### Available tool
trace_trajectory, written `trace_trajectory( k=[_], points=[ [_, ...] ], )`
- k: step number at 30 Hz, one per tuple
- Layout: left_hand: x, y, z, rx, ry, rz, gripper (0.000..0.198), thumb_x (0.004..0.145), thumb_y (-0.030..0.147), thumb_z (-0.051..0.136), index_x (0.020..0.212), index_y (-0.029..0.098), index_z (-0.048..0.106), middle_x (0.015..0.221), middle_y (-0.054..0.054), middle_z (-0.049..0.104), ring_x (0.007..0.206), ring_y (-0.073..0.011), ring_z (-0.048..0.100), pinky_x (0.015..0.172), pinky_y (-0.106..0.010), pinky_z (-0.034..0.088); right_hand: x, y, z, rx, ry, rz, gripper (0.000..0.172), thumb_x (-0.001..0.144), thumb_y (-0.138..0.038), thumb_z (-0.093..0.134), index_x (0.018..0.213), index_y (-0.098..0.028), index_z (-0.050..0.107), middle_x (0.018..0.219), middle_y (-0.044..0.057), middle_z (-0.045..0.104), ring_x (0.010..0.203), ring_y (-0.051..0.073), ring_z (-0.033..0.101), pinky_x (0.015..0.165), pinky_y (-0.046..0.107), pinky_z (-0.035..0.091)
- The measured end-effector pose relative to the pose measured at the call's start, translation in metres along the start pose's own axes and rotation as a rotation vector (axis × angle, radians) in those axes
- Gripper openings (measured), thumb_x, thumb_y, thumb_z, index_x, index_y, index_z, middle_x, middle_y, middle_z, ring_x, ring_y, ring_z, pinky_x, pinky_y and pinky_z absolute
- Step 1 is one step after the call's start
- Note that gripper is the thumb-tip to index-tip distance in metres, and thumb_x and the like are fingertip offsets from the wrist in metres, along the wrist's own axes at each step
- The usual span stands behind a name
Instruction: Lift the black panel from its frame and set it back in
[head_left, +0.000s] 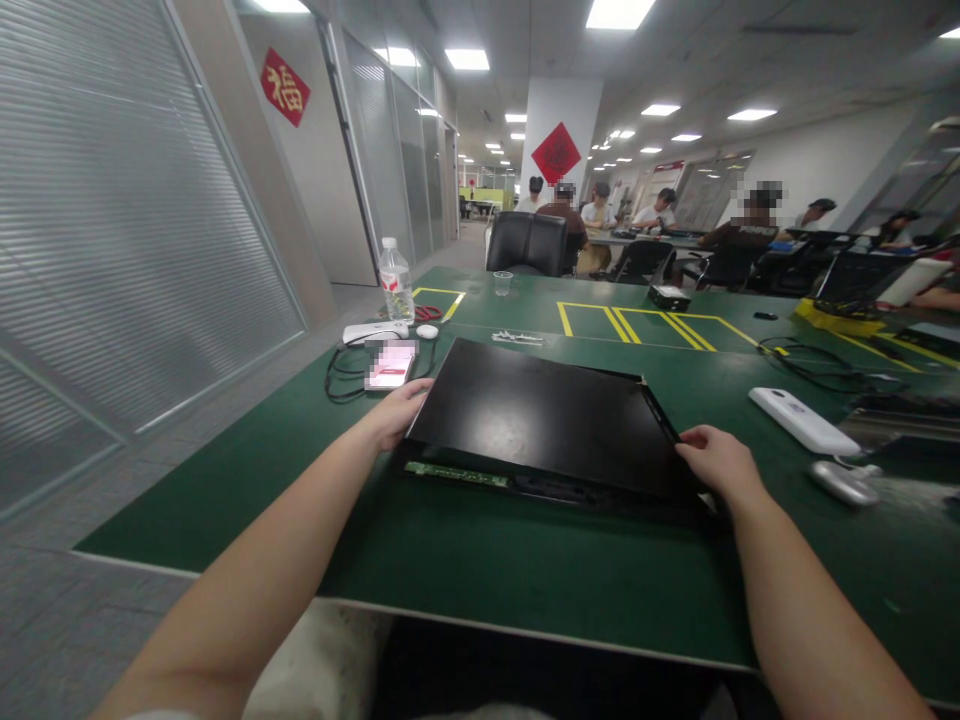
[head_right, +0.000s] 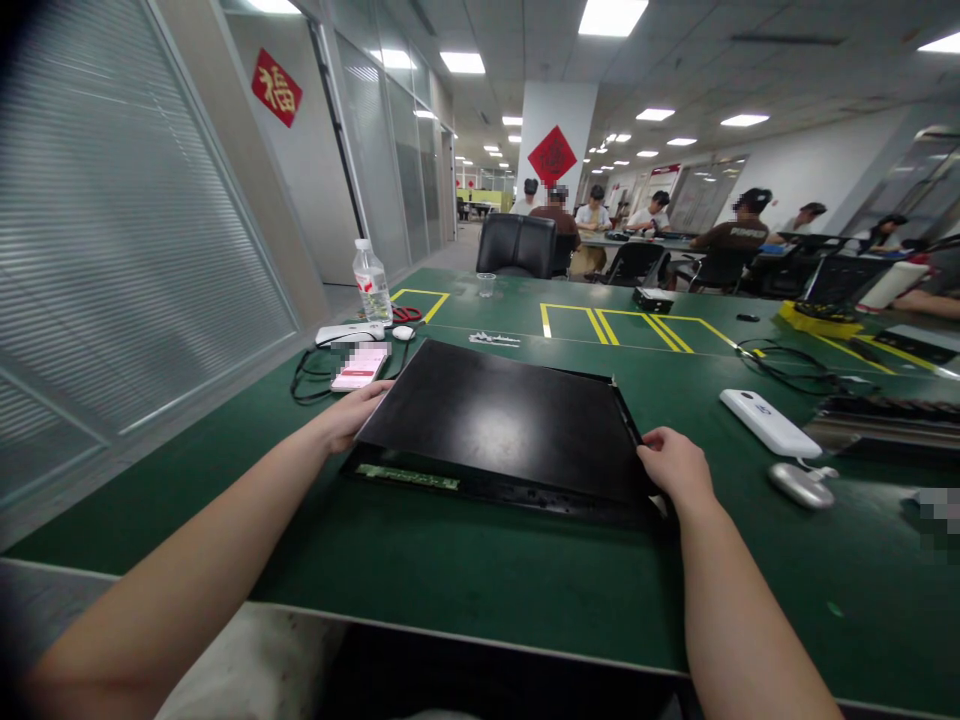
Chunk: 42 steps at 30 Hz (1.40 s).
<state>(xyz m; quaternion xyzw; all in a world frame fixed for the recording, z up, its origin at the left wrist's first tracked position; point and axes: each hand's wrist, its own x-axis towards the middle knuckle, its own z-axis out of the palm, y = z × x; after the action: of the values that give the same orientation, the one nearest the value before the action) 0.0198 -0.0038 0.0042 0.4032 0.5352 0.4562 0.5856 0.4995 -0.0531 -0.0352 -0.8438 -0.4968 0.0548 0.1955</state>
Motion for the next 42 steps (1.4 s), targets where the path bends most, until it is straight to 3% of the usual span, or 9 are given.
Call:
trace_trajectory(
  k=[5,12,18,22,25,29,32,39,42],
  points=[
    [-0.003,0.003,-0.001,0.01,-0.004,0.066,0.056,0.059,0.03,0.096,0.109,0.017,0.075,0.074,-0.004,0.077,0.059,-0.018,0.07,0.055,-0.025,0.053,0.0,0.002,0.003,0.009,0.021,-0.029,0.016,0.078,-0.028,0.065,0.088,-0.022,0.076,0.091,0.008,0.076,0.081,0.025,0.07,0.069,0.035,0.052],
    [-0.002,0.007,-0.007,0.051,-0.006,0.09,0.044,0.056,0.023,0.095,0.096,0.017,0.078,0.073,-0.004,0.077,0.063,-0.0188,0.07,0.059,-0.025,0.053,0.0,0.001,0.006,-0.005,0.061,-0.038,0.012,0.078,-0.027,0.066,0.086,-0.023,0.075,0.088,0.007,0.077,0.079,0.023,0.071,0.067,0.032,0.051],
    [-0.003,0.012,-0.002,0.005,0.029,0.106,0.024,0.061,0.009,0.078,0.085,0.016,0.078,0.073,-0.003,0.077,0.062,-0.0172,0.068,0.058,-0.024,0.053,-0.001,-0.001,0.004,-0.023,0.028,-0.051,0.017,0.081,-0.028,0.065,0.091,-0.022,0.077,0.095,0.008,0.077,0.085,0.025,0.071,0.071,0.033,0.051],
    [-0.004,0.016,0.0,-0.159,0.03,0.112,0.019,0.069,0.018,0.069,0.085,0.014,0.078,0.079,-0.007,0.078,0.074,-0.0217,0.073,0.06,-0.026,0.054,-0.003,-0.004,0.002,0.008,0.018,-0.072,0.016,0.081,-0.027,0.066,0.091,-0.022,0.077,0.092,0.007,0.077,0.083,0.023,0.071,0.072,0.032,0.051],
    [-0.004,0.016,-0.001,-0.234,-0.003,0.158,0.025,0.069,0.027,0.072,0.09,0.013,0.078,0.084,-0.008,0.079,0.081,-0.0244,0.074,0.065,-0.028,0.056,-0.005,-0.009,0.002,0.056,0.013,-0.087,0.015,0.08,-0.029,0.066,0.088,-0.022,0.077,0.091,0.006,0.078,0.083,0.022,0.071,0.072,0.031,0.051],
    [-0.009,0.015,-0.003,-0.206,-0.083,0.288,0.045,0.058,0.023,0.081,0.103,0.014,0.077,0.098,-0.007,0.079,0.089,-0.0253,0.073,0.072,-0.028,0.055,-0.007,-0.013,0.004,0.118,0.001,-0.085,0.017,0.081,-0.033,0.066,0.086,-0.022,0.078,0.091,0.007,0.078,0.083,0.023,0.071,0.073,0.031,0.051],
    [-0.015,0.017,-0.001,-0.197,-0.098,0.304,0.05,0.055,0.021,0.08,0.105,0.015,0.075,0.103,-0.007,0.078,0.092,-0.0253,0.071,0.073,-0.028,0.054,-0.007,-0.013,0.006,0.149,0.003,-0.072,0.019,0.079,-0.034,0.066,0.086,-0.021,0.078,0.091,0.007,0.078,0.084,0.024,0.072,0.074,0.033,0.052],
    [-0.025,0.022,0.004,-0.211,-0.1,0.353,0.054,0.054,0.02,0.078,0.108,0.019,0.072,0.105,-0.005,0.077,0.097,-0.027,0.07,0.077,-0.03,0.053,-0.005,-0.017,0.005,0.23,0.044,-0.015,0.046,0.084,-0.041,0.062,0.12,-0.016,0.075,0.094,0.011,0.077,0.083,0.024,0.07,0.076,0.034,0.052],
    [-0.028,0.023,0.006,-0.216,-0.128,0.391,0.056,0.055,0.021,0.078,0.11,0.021,0.072,0.109,-0.005,0.077,0.101,-0.0281,0.069,0.078,-0.031,0.053,-0.006,-0.021,0.003,0.288,-0.005,-0.023,0.045,0.089,-0.046,0.056,0.114,-0.016,0.077,0.1,0.013,0.077,0.09,0.026,0.07,0.078,0.034,0.051]
  ],
)
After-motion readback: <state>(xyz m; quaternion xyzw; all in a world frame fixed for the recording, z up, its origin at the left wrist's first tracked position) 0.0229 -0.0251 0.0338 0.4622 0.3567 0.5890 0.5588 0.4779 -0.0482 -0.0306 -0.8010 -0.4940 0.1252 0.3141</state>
